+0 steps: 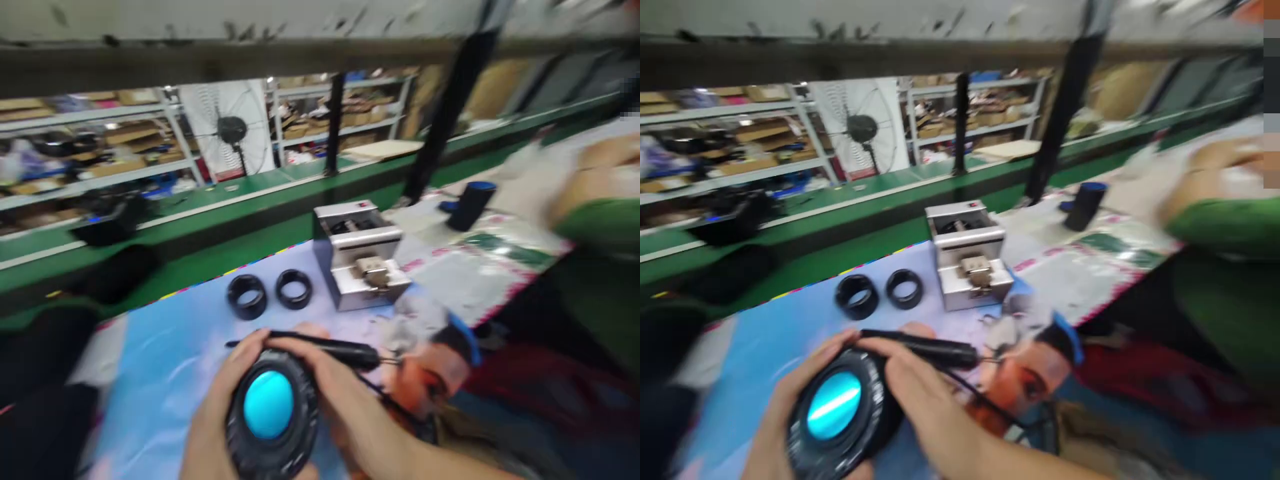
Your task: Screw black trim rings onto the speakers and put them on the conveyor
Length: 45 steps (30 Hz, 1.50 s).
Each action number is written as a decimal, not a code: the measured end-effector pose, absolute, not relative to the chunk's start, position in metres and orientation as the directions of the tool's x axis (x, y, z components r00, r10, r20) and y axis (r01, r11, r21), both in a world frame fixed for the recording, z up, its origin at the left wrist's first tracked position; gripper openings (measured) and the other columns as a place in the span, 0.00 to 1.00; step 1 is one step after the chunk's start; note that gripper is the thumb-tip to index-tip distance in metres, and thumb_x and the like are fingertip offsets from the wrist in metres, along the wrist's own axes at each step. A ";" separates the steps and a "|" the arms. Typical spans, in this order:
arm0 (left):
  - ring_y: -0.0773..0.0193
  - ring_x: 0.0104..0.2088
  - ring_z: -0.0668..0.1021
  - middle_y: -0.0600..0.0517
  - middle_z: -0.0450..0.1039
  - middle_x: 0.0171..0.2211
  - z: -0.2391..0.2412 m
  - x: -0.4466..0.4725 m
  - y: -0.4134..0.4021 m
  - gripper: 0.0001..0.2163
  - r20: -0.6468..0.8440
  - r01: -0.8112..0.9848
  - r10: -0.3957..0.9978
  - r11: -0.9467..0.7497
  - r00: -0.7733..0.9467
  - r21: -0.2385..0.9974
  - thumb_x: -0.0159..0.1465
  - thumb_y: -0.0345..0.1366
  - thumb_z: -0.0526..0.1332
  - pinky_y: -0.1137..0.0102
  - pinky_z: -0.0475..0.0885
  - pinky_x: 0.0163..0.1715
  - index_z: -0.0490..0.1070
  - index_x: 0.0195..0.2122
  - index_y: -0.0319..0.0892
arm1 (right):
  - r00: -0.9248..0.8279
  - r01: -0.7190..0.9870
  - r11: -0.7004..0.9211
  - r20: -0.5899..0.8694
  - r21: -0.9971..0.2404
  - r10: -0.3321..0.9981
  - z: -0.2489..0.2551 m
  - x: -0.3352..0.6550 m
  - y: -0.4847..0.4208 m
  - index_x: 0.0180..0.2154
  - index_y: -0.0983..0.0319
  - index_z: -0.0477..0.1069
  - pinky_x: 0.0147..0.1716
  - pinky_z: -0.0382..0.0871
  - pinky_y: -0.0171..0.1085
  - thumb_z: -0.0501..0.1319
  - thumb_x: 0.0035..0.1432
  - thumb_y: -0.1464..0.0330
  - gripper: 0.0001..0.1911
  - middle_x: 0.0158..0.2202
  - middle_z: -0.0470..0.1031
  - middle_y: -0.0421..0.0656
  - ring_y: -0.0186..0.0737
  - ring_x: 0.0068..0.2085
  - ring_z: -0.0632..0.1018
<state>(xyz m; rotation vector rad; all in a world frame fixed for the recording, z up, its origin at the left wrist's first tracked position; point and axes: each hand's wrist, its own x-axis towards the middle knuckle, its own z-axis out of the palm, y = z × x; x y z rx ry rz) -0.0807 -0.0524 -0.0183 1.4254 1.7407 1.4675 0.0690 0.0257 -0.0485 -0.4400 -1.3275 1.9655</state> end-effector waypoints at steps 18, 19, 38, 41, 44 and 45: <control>0.41 0.70 0.72 0.42 0.66 0.70 -0.016 -0.039 -0.077 0.43 -0.034 -0.145 0.877 -0.041 -0.479 0.989 0.57 0.44 0.76 0.55 0.74 0.67 0.57 0.70 0.46 | -0.619 -0.248 -0.096 0.082 -0.964 0.781 -0.060 0.089 0.015 0.67 0.47 0.69 0.68 0.70 0.41 0.58 0.73 0.52 0.25 0.72 0.62 0.41 0.48 0.71 0.68; 0.42 0.68 0.73 0.42 0.68 0.69 -0.017 -0.036 -0.077 0.42 -0.026 -0.148 0.867 -0.056 -0.498 0.987 0.58 0.43 0.75 0.55 0.74 0.67 0.57 0.70 0.47 | -0.600 -0.247 -0.075 0.092 -0.966 0.795 -0.064 0.087 0.010 0.69 0.49 0.67 0.68 0.71 0.41 0.56 0.74 0.52 0.26 0.73 0.61 0.42 0.48 0.71 0.68; 0.48 0.77 0.59 0.53 0.61 0.75 -0.024 -0.055 -0.087 0.28 -0.073 -0.327 0.875 -0.100 -0.479 0.940 0.75 0.54 0.54 0.53 0.60 0.75 0.63 0.73 0.52 | -0.578 -0.125 0.502 0.474 -0.856 0.664 -0.068 0.078 -0.008 0.77 0.47 0.41 0.71 0.46 0.18 0.53 0.78 0.61 0.35 0.78 0.45 0.28 0.27 0.76 0.53; 0.49 0.74 0.65 0.49 0.65 0.73 -0.019 -0.041 -0.083 0.29 -0.072 -0.176 0.806 -0.040 -0.587 0.984 0.76 0.54 0.51 0.56 0.63 0.74 0.64 0.73 0.48 | -0.550 -0.080 0.493 0.451 -0.866 0.703 -0.067 0.077 -0.010 0.77 0.49 0.43 0.73 0.45 0.21 0.53 0.77 0.63 0.34 0.78 0.45 0.30 0.30 0.77 0.50; 0.53 0.74 0.66 0.50 0.66 0.72 -0.016 -0.034 -0.082 0.28 0.005 -0.025 0.739 -0.029 -0.673 0.999 0.77 0.55 0.49 0.60 0.60 0.75 0.65 0.71 0.48 | -0.553 -0.052 0.468 0.416 -0.882 0.722 -0.068 0.076 -0.012 0.77 0.50 0.43 0.74 0.51 0.26 0.55 0.76 0.60 0.35 0.78 0.46 0.34 0.36 0.77 0.53; 0.53 0.74 0.66 0.51 0.66 0.72 -0.017 -0.034 -0.082 0.27 0.013 -0.015 0.738 -0.031 -0.674 0.999 0.77 0.55 0.49 0.60 0.60 0.75 0.65 0.72 0.49 | -0.553 -0.064 0.460 0.415 -0.886 0.723 -0.068 0.075 -0.013 0.77 0.50 0.42 0.73 0.56 0.27 0.57 0.75 0.57 0.38 0.78 0.47 0.35 0.39 0.76 0.56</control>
